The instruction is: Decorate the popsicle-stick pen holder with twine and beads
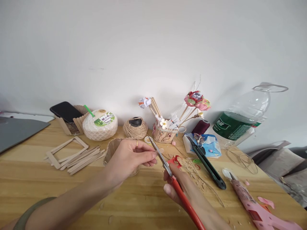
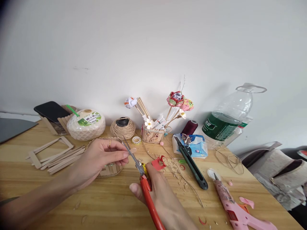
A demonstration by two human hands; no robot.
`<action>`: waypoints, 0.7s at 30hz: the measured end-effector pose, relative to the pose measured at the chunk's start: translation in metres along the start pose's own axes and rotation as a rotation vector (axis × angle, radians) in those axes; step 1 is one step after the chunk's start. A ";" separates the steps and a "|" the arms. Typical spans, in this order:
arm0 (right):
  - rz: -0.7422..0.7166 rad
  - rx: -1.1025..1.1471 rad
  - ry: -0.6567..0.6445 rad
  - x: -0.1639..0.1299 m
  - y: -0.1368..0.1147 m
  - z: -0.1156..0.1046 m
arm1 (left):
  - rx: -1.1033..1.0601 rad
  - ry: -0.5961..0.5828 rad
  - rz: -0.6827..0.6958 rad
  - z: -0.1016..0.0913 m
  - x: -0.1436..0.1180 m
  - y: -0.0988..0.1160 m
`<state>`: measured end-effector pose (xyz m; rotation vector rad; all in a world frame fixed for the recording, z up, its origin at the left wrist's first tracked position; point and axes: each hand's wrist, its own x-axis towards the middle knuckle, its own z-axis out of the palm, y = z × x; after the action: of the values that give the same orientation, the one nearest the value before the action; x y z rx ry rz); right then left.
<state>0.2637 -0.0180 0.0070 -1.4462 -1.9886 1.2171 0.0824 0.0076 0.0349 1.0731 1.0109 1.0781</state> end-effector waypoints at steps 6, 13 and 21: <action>0.036 0.076 -0.011 0.000 -0.002 0.001 | -0.006 -0.013 0.011 0.000 0.001 0.000; 0.012 0.071 0.013 0.002 0.001 0.003 | -0.012 -0.014 0.023 -0.001 0.002 -0.002; -0.046 0.082 0.005 0.004 0.004 0.003 | -0.005 -0.011 0.011 0.000 0.001 0.001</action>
<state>0.2621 -0.0150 0.0017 -1.3555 -1.9345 1.2594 0.0826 0.0090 0.0357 1.0806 0.9936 1.0824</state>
